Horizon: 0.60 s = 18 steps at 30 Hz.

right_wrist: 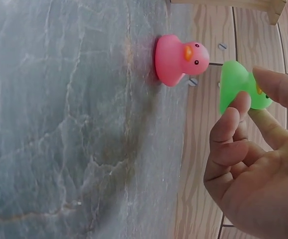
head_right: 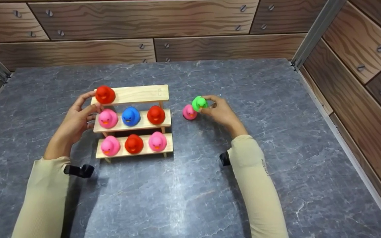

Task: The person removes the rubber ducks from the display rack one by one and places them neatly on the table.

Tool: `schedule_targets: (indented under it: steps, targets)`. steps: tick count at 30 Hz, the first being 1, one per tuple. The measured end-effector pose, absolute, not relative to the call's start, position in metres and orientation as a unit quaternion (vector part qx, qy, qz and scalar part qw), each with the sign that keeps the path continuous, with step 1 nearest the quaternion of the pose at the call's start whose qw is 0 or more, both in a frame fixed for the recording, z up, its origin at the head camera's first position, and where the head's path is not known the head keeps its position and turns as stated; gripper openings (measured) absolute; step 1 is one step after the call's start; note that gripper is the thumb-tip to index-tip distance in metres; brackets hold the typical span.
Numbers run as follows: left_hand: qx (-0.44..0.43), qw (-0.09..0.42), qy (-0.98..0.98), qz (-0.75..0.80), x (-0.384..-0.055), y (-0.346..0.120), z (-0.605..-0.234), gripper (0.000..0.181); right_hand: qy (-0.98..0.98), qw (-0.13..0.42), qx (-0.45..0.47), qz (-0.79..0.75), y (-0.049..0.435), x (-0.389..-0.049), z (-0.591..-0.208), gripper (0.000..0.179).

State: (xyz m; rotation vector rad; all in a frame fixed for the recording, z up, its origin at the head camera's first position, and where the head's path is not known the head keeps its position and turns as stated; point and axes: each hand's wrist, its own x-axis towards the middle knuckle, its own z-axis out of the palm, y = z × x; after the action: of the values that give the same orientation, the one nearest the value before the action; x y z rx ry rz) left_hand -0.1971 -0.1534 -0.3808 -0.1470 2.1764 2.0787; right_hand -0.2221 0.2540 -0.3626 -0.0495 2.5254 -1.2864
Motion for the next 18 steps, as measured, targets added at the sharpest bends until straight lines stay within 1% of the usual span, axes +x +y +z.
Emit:
schedule_targets:
  steps: [6,12,18]
  targets:
    - [-0.047,0.065,0.717,0.693,-0.197,-0.154,-0.381,0.045,0.882,0.155,-0.021,-0.445,0.256,-0.222,-0.366,0.055]
    - [-0.046,0.067,0.71,0.699,-0.197,-0.153,-0.381,0.045,0.881,0.152,-0.021,-0.447,0.262,-0.224,-0.37,0.057]
    - [-0.046,0.064,0.712,0.698,-0.197,-0.153,-0.38,0.045,0.886,0.161,-0.016,-0.436,0.267,-0.226,-0.374,0.058]
